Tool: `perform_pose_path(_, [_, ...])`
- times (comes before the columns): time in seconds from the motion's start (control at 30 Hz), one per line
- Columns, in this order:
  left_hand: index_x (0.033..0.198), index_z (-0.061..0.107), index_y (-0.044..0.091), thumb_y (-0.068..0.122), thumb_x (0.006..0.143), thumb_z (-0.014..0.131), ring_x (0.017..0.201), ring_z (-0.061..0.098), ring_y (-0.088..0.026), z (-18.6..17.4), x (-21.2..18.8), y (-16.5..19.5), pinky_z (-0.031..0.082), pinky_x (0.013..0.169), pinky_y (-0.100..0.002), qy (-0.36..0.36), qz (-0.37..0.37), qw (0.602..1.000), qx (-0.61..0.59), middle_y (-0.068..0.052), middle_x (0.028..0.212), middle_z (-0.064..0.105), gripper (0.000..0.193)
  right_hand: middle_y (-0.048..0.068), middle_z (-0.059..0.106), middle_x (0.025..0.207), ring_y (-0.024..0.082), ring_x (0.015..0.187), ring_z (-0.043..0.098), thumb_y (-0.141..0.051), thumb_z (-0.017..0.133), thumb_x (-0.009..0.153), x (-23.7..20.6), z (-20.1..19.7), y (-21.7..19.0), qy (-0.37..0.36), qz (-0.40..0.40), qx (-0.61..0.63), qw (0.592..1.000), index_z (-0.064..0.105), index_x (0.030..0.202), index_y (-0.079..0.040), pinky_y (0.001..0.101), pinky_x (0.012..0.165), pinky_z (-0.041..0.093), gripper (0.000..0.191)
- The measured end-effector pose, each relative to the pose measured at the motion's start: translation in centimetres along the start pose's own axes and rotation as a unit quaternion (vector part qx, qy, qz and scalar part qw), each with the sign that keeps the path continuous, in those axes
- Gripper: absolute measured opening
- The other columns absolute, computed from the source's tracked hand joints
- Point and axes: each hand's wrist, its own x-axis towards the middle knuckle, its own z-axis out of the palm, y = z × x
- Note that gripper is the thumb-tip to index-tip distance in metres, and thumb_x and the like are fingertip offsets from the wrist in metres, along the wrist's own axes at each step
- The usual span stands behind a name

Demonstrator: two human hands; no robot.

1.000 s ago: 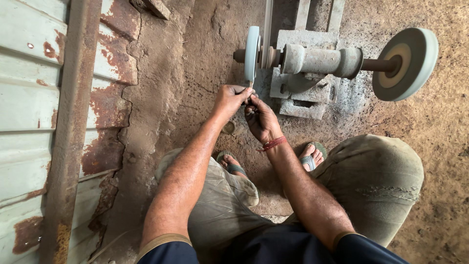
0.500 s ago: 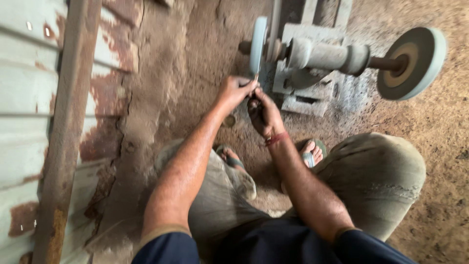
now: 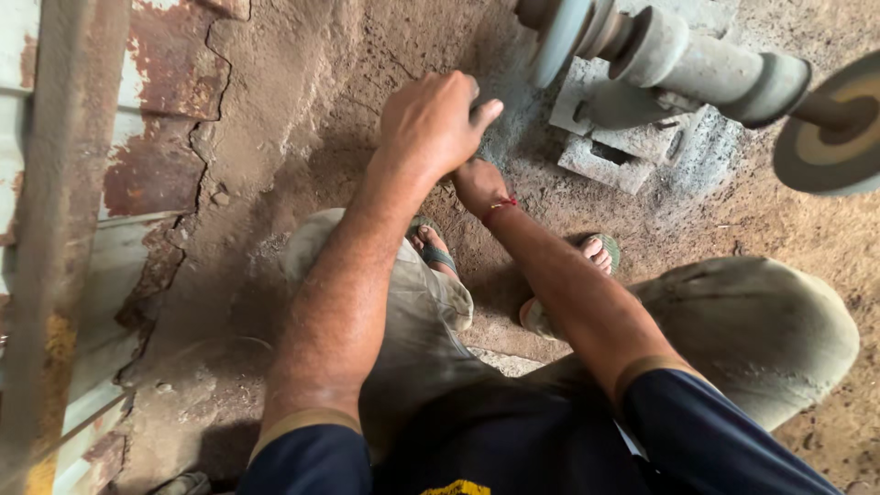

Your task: The person retrieves a small metal tool and a container of liquid, then squats to sharpen the tool on a bench grinder. They repeatedly press the tool against the spinning wheel, rotating it to sharpen different edges.

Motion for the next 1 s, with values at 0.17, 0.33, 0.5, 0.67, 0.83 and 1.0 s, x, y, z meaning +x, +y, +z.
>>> perform_pose_path(0.17, [0.09, 0.076, 0.008, 0.046, 0.094, 0.071, 0.058, 0.07, -0.027, -1.1, 0.0, -0.2, 0.055, 0.056, -0.045, 0.063, 0.032, 0.997, 0.004, -0.012, 0.07, 0.073, 0.038, 0.023, 0.069, 0.126, 0.038, 0.113, 0.068, -0.033, 0.054, 0.106, 3.1, 1.5, -0.9, -0.077, 0.005, 0.055, 0.995, 0.064, 0.132, -0.011, 0.0519, 0.096, 0.053, 0.036])
perform_pose_path(0.33, [0.088, 0.074, 0.008, 0.043, 0.098, 0.07, 0.064, 0.072, -0.03, -2.3, -0.7, -0.1, 0.056, 0.06, -0.047, 0.055, 0.023, 0.998, -0.012, -0.013, 0.071, 0.073, 0.037, 0.022, 0.069, 0.127, 0.038, 0.115, 0.067, -0.033, 0.055, 0.105, 4.2, 2.0, -1.8, -0.051, -0.043, 0.07, 0.995, 0.064, 0.133, -0.011, 0.0519, 0.096, 0.053, 0.037])
perform_pose_path(0.5, [0.086, 0.073, 0.008, 0.042, 0.097, 0.07, 0.067, 0.073, -0.033, -2.4, -0.5, 0.0, 0.057, 0.062, -0.049, 0.054, 0.029, 0.998, -0.012, -0.014, 0.072, 0.073, 0.036, 0.022, 0.068, 0.128, 0.039, 0.116, 0.066, -0.034, 0.056, 0.104, 4.5, 2.3, -2.2, -0.021, -0.072, 0.074, 0.994, 0.063, 0.134, -0.011, 0.052, 0.096, 0.052, 0.038])
perform_pose_path(0.67, [0.089, 0.074, 0.009, 0.043, 0.095, 0.07, 0.076, 0.071, -0.041, -1.9, -0.1, 0.0, 0.055, 0.066, -0.052, 0.051, 0.025, 0.998, -0.013, -0.018, 0.077, 0.073, 0.035, 0.022, 0.068, 0.129, 0.039, 0.117, 0.065, -0.034, 0.058, 0.103, 4.2, 1.7, -2.6, 0.029, -0.104, 0.089, 0.99, 0.063, 0.135, -0.011, 0.052, 0.096, 0.051, 0.04])
perform_pose_path(0.83, [0.095, 0.076, 0.011, 0.045, 0.093, 0.069, 0.085, 0.07, -0.041, -1.9, 0.3, -0.5, 0.055, 0.073, -0.052, 0.023, -0.001, 1.0, 0.0, -0.018, 0.086, 0.074, 0.034, 0.019, 0.071, 0.125, 0.038, 0.113, 0.068, -0.031, 0.058, 0.103, 1.7, -0.9, -3.6, 0.013, -0.11, -0.013, 0.994, 0.066, 0.133, -0.014, 0.0521, 0.092, 0.054, 0.035])
perform_pose_path(1.0, [0.097, 0.078, 0.012, 0.05, 0.094, 0.066, 0.085, 0.073, -0.038, -1.6, 0.5, -1.2, 0.056, 0.077, -0.051, -0.021, -0.07, 0.997, 0.006, -0.016, 0.091, 0.076, 0.039, 0.012, 0.079, 0.097, 0.025, 0.086, 0.073, -0.031, 0.077, 0.091, -2.2, -4.6, -3.6, 0.099, 0.126, 0.337, 0.928, 0.078, 0.103, -0.01, 0.0391, 0.074, 0.055, 0.024])
